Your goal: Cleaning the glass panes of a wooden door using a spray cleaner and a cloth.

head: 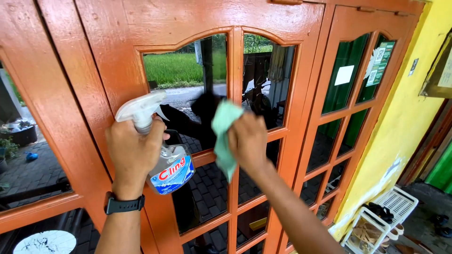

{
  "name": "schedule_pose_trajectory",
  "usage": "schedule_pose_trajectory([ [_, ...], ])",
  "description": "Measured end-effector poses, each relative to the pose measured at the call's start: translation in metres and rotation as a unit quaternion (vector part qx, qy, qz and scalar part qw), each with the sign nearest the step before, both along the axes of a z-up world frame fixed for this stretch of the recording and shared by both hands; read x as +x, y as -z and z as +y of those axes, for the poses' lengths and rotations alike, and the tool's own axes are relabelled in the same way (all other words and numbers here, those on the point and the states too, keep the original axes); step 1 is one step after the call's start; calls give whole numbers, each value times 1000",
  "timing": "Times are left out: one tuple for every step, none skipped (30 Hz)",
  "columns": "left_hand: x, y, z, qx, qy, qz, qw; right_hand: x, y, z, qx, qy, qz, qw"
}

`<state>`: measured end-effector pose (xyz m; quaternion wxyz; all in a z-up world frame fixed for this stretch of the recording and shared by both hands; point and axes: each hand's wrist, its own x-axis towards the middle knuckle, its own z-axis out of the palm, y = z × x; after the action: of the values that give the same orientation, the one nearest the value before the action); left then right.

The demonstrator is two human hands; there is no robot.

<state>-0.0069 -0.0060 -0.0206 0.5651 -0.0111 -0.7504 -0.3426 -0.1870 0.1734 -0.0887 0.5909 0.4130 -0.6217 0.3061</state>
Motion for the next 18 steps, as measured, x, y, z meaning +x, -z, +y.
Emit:
schedule_pose_trajectory([
  [2, -1, 3, 2, -2, 3, 1000, -3, -32, -1, 2, -2, 3, 1000],
  [4, -3, 6, 6, 17, 19, 1000, -5, -65, -4, -21, 25, 39, 999],
  [5, -6, 8, 11, 35, 36, 999, -9, -97, -7, -43, 51, 74, 995],
  [5, -5, 7, 11, 32, 36, 999, -16, -117, -10, -43, 48, 74, 995],
  [5, -5, 6, 5, 28, 28, 999, -24, -137, -14, -66, 59, 116, 989],
  [3, -5, 5, -1, 25, 23, 999, -32, -159, -18, -88, 69, 161, 981],
  [3, -6, 4, -1, 20, 26, 999, -36, -162, -25, -89, 65, 163, 980],
  [3, -6, 4, 0, 18, 20, 1000, -39, -164, -30, -90, 69, 163, 980],
  [3, -5, 4, 1, 15, 14, 1000, -42, -165, -36, -92, 72, 163, 980],
  [3, -6, 4, 1, 12, 15, 1000, -39, -159, -38, -92, 68, 163, 980],
  [3, -6, 3, 2, 15, 10, 1000, -36, -153, -41, -101, 97, 166, 976],
  [4, -6, 4, 4, 17, 5, 1000, -32, -146, -43, -108, 124, 167, 972],
  [4, -5, 2, 6, 12, 5, 1000, -34, -142, -45, -107, 119, 167, 973],
  [2, -4, 1, 4, 11, 3, 1000, -36, -135, -43, -92, 145, 158, 972],
  [1, -3, 1, 2, 10, 0, 1000, -39, -129, -41, -77, 170, 149, 971],
  [1, -4, 1, 3, 10, 0, 1000, -34, -127, -39, -76, 170, 149, 971],
  [2, -5, 2, 2, 10, -1, 1000, -29, -124, -37, -59, 173, 147, 972],
  [3, -5, 3, 4, 10, -3, 1000, -24, -120, -33, -41, 177, 144, 973],
])
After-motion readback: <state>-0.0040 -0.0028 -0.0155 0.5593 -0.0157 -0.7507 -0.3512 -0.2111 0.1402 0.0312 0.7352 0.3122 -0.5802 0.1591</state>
